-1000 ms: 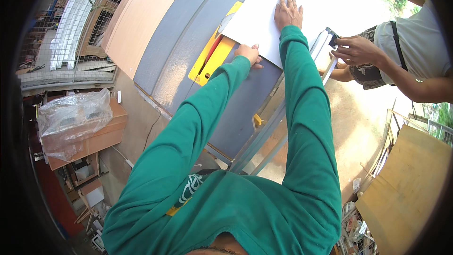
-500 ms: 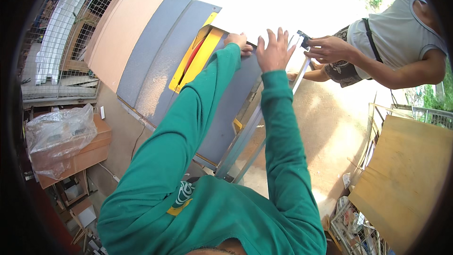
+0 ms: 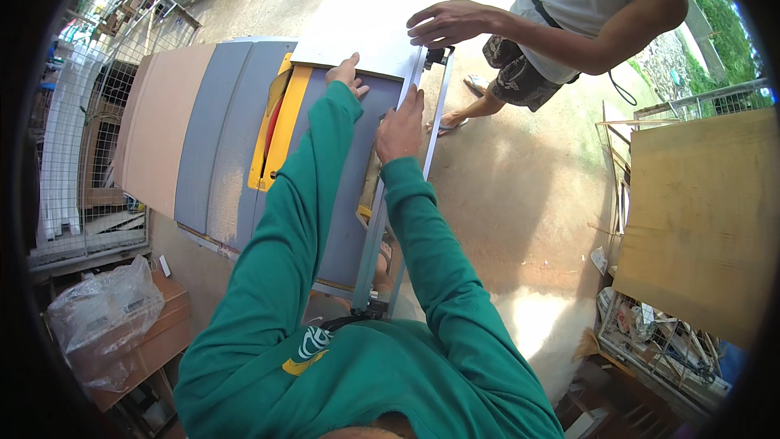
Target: The person sands the edge of a wooden board with a sanding block, then carries a large white board to a table saw. They cut the board using the saw with assistance from another person, then carry the cut piece back to a workbench.
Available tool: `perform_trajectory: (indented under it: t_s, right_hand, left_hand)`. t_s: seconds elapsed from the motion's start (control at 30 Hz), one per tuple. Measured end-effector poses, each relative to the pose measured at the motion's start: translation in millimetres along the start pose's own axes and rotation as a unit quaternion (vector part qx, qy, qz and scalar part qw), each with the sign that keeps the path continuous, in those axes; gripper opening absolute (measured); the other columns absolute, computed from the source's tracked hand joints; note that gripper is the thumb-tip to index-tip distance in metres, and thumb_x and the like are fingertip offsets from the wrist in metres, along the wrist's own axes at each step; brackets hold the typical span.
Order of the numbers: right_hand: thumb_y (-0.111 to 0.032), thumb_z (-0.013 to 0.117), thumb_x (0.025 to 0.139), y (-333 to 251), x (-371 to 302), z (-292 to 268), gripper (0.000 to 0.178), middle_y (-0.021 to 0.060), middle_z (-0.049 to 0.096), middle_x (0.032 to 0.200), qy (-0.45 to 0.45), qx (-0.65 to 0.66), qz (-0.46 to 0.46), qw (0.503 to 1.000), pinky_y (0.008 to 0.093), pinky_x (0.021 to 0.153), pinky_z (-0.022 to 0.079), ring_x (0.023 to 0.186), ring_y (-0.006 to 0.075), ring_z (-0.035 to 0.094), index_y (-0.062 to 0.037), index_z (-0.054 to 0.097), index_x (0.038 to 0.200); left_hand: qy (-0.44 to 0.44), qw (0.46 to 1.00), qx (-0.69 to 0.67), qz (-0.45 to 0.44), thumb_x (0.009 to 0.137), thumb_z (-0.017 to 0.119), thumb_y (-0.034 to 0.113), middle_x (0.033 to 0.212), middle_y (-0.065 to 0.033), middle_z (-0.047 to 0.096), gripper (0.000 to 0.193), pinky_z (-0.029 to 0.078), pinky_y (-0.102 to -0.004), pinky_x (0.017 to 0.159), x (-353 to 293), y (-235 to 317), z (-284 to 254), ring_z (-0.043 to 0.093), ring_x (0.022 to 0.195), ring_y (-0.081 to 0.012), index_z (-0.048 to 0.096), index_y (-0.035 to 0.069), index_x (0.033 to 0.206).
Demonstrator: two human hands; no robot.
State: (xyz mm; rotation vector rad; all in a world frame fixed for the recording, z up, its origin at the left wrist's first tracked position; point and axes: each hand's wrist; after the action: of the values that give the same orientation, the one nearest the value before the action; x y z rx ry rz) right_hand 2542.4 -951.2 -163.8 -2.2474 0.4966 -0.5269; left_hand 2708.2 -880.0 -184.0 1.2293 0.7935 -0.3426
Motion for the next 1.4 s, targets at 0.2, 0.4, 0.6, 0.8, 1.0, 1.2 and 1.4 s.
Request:
perform_trajectory:
  t_s: [0.2, 0.4, 0.6, 0.8, 1.0, 1.2, 1.4]
  right_hand:
    - [-0.007, 0.053, 0.089, -4, 1, -2, 0.065, 0.0291, 0.029, 0.147, -0.008, -0.007, 0.026, 1.000, 0.0479, 0.106, 0.038, 0.129, 0.0463, 0.041, -0.0017, 0.024, 0.147]
    - [-0.008, 0.048, 0.090, 2, 1, 1, 0.061, 0.0287, 0.029, 0.146, -0.010, -0.021, 0.028, 0.999, 0.0499, 0.103, 0.041, 0.126, 0.0476, 0.042, -0.0022, 0.024, 0.146]
    - [-0.007, 0.046, 0.088, 6, 3, 7, 0.062, 0.0256, 0.028, 0.148, -0.011, -0.015, 0.041, 0.999, 0.0496, 0.103, 0.042, 0.127, 0.0460, 0.042, -0.0044, 0.024, 0.147]
    - [-0.008, 0.046, 0.090, 3, 9, 6, 0.060, 0.0237, 0.027, 0.146, -0.024, -0.011, 0.051, 0.998, 0.0517, 0.101, 0.043, 0.125, 0.0457, 0.044, -0.0065, 0.026, 0.147]
    - [-0.020, 0.051, 0.095, 22, 13, 9, 0.048, 0.0228, 0.041, 0.137, 0.048, 0.101, 0.035, 0.993, 0.0433, 0.099, 0.044, 0.117, 0.0375, 0.052, -0.0007, 0.040, 0.137]
    - [-0.050, 0.048, 0.097, -8, 57, -78, 0.059, 0.0171, 0.059, 0.122, -0.098, 0.754, 0.235, 0.605, 0.0417, 0.095, 0.047, 0.106, 0.0299, 0.059, 0.0005, 0.051, 0.127]
    - [-0.038, 0.054, 0.098, -81, -64, -139, 0.047, 0.0111, 0.061, 0.121, -0.207, 0.733, 0.130, 0.635, 0.0369, 0.096, 0.050, 0.109, 0.0240, 0.061, -0.0013, 0.051, 0.128]
  left_hand:
    - [0.020, 0.992, -0.121, -0.031, 0.089, 0.069, 0.019, 0.140, -0.0224, 0.045, 0.066, 0.041, -0.0564, 0.102, -1, 23, 16, 0.048, 0.125, -0.0398, 0.036, -0.009, 0.138]
    - [-0.015, 0.999, -0.040, -0.013, 0.088, 0.072, 0.021, 0.127, -0.0222, 0.052, 0.054, 0.056, -0.0446, 0.077, 12, 24, 10, 0.058, 0.107, -0.0323, 0.047, -0.006, 0.128]
    - [-0.130, 0.965, -0.222, 0.061, 0.087, 0.073, 0.021, 0.105, -0.0135, 0.063, 0.039, 0.057, -0.0394, 0.072, 25, 51, 10, 0.063, 0.096, -0.0240, 0.056, 0.000, 0.115]
    - [-0.266, 0.950, -0.112, 0.123, 0.084, 0.069, 0.008, 0.089, -0.0106, 0.064, 0.015, 0.061, -0.0350, 0.079, -25, 118, 2, 0.066, 0.079, -0.0230, 0.062, 0.001, 0.095]
    - [-0.294, 0.926, -0.178, 0.160, 0.085, 0.067, 0.008, 0.094, -0.0095, 0.064, 0.016, 0.059, -0.0312, 0.074, -145, 87, -80, 0.065, 0.083, -0.0208, 0.063, -0.001, 0.097]
    - [-0.265, 0.915, -0.211, 0.219, 0.082, 0.061, 0.001, 0.117, -0.0116, 0.059, 0.045, 0.049, -0.0366, 0.095, -289, 10, -268, 0.059, 0.108, -0.0233, 0.052, -0.002, 0.126]
    - [-0.196, 0.943, -0.164, 0.215, 0.077, 0.066, 0.003, 0.121, -0.0111, 0.056, 0.059, 0.046, -0.0395, 0.099, -369, -101, -441, 0.056, 0.112, -0.0266, 0.046, 0.000, 0.133]
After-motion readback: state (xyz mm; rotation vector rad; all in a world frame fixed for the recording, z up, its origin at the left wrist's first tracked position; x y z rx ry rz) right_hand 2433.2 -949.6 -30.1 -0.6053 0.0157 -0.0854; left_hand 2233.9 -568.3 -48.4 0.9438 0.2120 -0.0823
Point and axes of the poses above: each hand's wrist, its own x-axis towards the middle knuckle, its own z-axis out of the palm, y = z × x
